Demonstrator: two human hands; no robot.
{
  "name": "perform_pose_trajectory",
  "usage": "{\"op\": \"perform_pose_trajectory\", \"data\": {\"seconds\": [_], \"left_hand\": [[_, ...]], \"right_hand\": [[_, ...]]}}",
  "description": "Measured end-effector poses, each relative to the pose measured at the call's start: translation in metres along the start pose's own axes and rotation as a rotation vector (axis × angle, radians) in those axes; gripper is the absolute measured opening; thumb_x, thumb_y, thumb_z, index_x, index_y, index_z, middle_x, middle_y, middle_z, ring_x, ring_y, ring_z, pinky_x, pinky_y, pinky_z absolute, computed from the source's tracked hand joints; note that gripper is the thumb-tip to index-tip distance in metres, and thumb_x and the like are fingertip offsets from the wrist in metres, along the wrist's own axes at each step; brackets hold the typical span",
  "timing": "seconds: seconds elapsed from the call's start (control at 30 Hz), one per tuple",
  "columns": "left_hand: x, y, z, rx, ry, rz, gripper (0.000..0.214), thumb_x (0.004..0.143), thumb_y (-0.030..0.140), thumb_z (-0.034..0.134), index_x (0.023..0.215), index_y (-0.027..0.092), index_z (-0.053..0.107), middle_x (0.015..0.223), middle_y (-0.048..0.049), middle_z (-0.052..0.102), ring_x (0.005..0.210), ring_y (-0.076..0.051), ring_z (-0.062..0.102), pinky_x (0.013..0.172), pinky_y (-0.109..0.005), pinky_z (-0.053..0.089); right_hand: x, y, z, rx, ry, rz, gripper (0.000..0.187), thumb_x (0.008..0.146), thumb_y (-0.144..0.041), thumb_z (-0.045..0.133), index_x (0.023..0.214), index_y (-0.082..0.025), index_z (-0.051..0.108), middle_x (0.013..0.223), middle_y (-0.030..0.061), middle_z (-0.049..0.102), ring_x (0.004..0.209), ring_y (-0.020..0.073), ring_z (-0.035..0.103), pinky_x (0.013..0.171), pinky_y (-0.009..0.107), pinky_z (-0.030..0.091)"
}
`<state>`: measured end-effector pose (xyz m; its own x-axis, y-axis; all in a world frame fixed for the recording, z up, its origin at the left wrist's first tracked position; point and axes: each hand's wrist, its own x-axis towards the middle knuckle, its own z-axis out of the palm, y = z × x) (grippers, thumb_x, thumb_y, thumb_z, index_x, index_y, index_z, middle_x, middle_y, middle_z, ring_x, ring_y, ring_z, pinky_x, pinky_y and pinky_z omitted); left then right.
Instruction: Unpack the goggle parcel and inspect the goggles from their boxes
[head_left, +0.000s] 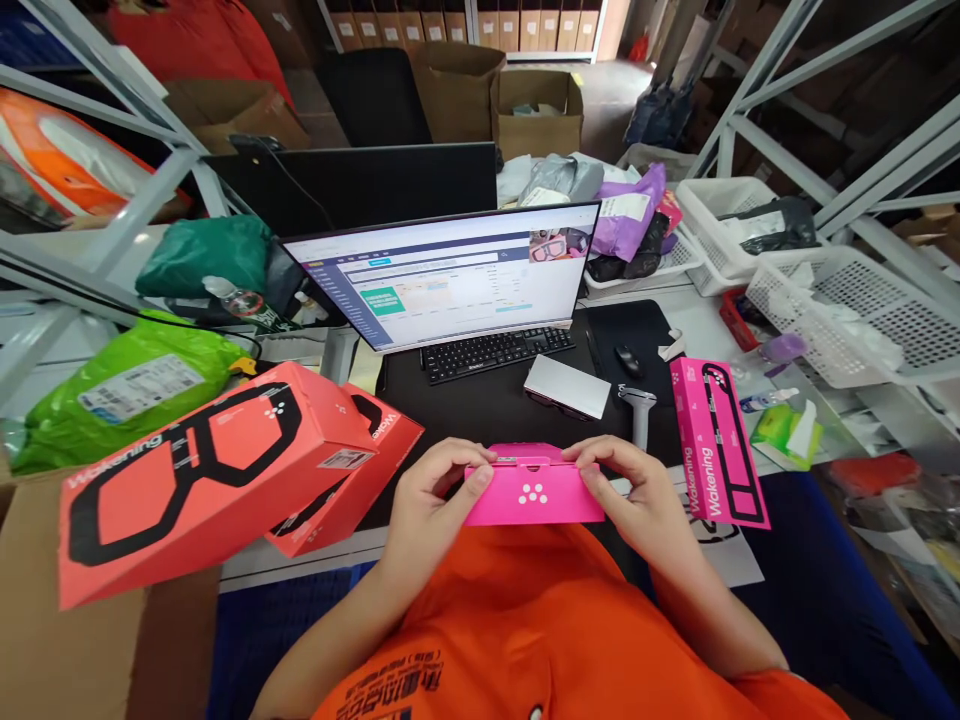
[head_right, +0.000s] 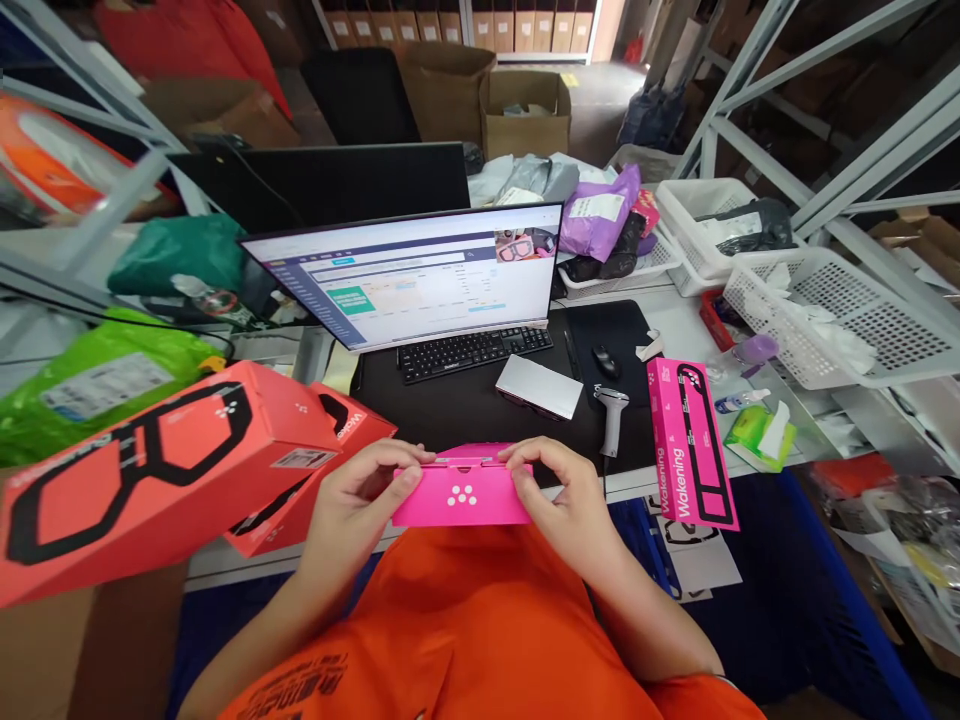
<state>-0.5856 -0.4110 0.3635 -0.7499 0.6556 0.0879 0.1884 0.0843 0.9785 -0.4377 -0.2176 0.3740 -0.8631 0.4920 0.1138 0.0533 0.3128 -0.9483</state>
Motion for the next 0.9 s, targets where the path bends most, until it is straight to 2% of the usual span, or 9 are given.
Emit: {"op": "perform_pose_trajectory", "data": {"seconds": [0.1,0.2,0.33,0.47,0.57,0.67,0.73,0.8,0.9], "left_hand": [[0.006,0.001,0.002,-0.009,-0.002,-0.015,0.02,0.091,0.03,0.068,0.11,0.022,0.072,0.096,-0.0061,0.075,0.087,-0.018,0.071,0.078,-0.029,0.059],[0.009,0.003,0.005,0.066,-0.021,0.027,0.015,0.092,0.03,0.066,0.101,0.022,0.076,0.093,-0.006,0.075,0.088,-0.018,0.071,0.077,-0.028,0.058],[0.007,0.006,0.006,0.183,0.005,0.148,0.014,0.094,0.026,0.063,0.096,0.022,0.076,0.094,-0.0055,0.075,0.092,-0.019,0.071,0.084,-0.032,0.058],[-0.002,0.006,0.006,0.333,0.038,0.377,0.016,0.093,0.021,0.065,0.104,0.024,0.075,0.107,-0.0066,0.074,0.102,-0.021,0.069,0.097,-0.039,0.057],[-0.01,0.005,0.005,0.406,0.022,0.518,0.019,0.087,0.02,0.072,0.105,0.023,0.074,0.105,-0.0066,0.074,0.1,-0.021,0.069,0.094,-0.038,0.059],[-0.014,0.004,0.004,0.439,0.043,0.619,0.018,0.083,0.016,0.076,0.1,0.022,0.073,0.1,-0.0063,0.075,0.093,-0.019,0.071,0.089,-0.036,0.061],[-0.014,0.004,0.003,0.441,0.033,0.663,0.015,0.083,0.016,0.077,0.096,0.021,0.072,0.096,-0.0052,0.075,0.089,-0.018,0.072,0.087,-0.034,0.062],[-0.012,0.004,0.003,0.44,-0.015,0.702,0.014,0.083,0.022,0.078,0.094,0.02,0.07,0.092,-0.005,0.076,0.086,-0.017,0.072,0.083,-0.032,0.062],[-0.012,0.005,0.001,0.475,-0.063,0.77,0.028,0.081,0.038,0.081,0.097,0.018,0.069,0.091,-0.0069,0.076,0.084,-0.018,0.073,0.078,-0.031,0.064]], "right_hand": [[0.004,-0.001,0.0,-0.065,-0.096,-0.112,0.027,0.092,-0.01,0.05,0.098,-0.024,0.073,0.109,0.0062,0.075,0.104,0.0215,0.071,0.097,0.04,0.054],[0.01,-0.005,0.0,-0.122,-0.142,-0.142,0.028,0.092,-0.011,0.051,0.105,-0.024,0.073,0.113,0.0064,0.074,0.106,0.0211,0.071,0.095,0.038,0.056],[0.026,-0.011,0.003,-0.151,-0.255,-0.089,0.022,0.094,-0.026,0.062,0.115,-0.024,0.069,0.111,0.0057,0.075,0.101,0.0214,0.072,0.089,0.034,0.058],[0.048,-0.015,0.001,-0.067,-0.411,0.008,0.014,0.095,-0.03,0.062,0.094,-0.021,0.074,0.089,0.0027,0.078,0.083,0.0178,0.073,0.076,0.028,0.057],[0.061,-0.02,-0.002,0.037,-0.591,0.144,0.014,0.092,-0.032,0.066,0.089,-0.019,0.073,0.081,0.0017,0.077,0.075,0.0158,0.073,0.068,0.025,0.056],[0.069,-0.024,-0.004,0.086,-0.767,0.229,0.015,0.085,-0.032,0.074,0.09,-0.019,0.074,0.084,0.0027,0.078,0.079,0.0166,0.074,0.072,0.027,0.058],[0.073,-0.027,-0.004,0.082,-0.807,0.246,0.018,0.08,-0.029,0.079,0.094,-0.019,0.074,0.088,0.0027,0.078,0.082,0.0171,0.074,0.075,0.028,0.059],[0.075,-0.029,-0.003,0.066,-0.824,0.259,0.019,0.081,-0.027,0.077,0.098,-0.02,0.074,0.087,0.0023,0.078,0.08,0.017,0.074,0.07,0.027,0.059],[0.079,-0.029,-0.002,0.037,-0.876,0.285,0.013,0.084,-0.028,0.073,0.095,-0.021,0.076,0.081,0.0016,0.078,0.074,0.0164,0.073,0.062,0.025,0.057]]}}
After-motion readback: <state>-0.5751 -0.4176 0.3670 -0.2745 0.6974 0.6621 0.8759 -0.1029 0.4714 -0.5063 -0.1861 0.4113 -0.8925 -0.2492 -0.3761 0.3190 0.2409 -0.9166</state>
